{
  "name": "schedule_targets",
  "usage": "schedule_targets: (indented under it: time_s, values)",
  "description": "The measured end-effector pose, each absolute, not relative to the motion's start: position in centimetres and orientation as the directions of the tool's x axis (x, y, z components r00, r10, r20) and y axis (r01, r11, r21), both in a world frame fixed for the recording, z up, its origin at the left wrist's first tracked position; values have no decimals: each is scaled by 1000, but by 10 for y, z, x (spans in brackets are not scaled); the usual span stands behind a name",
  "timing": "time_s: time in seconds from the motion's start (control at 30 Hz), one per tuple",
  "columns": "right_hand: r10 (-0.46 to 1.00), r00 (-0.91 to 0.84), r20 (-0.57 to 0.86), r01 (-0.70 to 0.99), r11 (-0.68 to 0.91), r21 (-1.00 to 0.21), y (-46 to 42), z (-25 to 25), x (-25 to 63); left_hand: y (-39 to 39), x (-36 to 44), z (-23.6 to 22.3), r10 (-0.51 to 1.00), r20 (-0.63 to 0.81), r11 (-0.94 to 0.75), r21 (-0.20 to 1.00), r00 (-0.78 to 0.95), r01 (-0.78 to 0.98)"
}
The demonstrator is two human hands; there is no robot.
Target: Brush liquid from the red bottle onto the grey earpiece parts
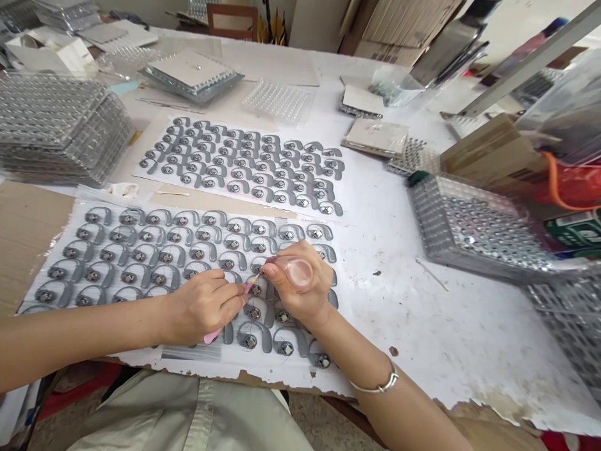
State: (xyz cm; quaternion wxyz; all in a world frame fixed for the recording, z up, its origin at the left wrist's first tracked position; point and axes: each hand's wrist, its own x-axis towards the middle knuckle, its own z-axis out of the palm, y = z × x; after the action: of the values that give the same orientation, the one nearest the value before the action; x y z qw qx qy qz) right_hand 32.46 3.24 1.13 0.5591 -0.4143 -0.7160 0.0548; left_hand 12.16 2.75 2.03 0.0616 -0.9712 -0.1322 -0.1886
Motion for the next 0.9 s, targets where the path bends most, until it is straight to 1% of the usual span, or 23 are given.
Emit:
schedule_targets:
  time_s: [0.17,0.47,0.6,0.77,0.9]
  values:
    - [637,-4,771,528,656,-539,33,12,327,28,122,20,242,444,-957,-38,862,289]
    - [642,-6,766,543,646,-537,34,5,333,27,121,21,242,425,-960,-25,872,279]
    - [638,-13,770,536,655,-533,34,5,332,28,121,21,238,405,-961,-37,883,276]
    - [640,-6,768,527,655,-542,33,6,330,27,122,21,252,445,-956,-24,859,293]
    - [630,-13,777,540,658,-525,33,8,328,27,123,21,259,467,-953,-21,845,304]
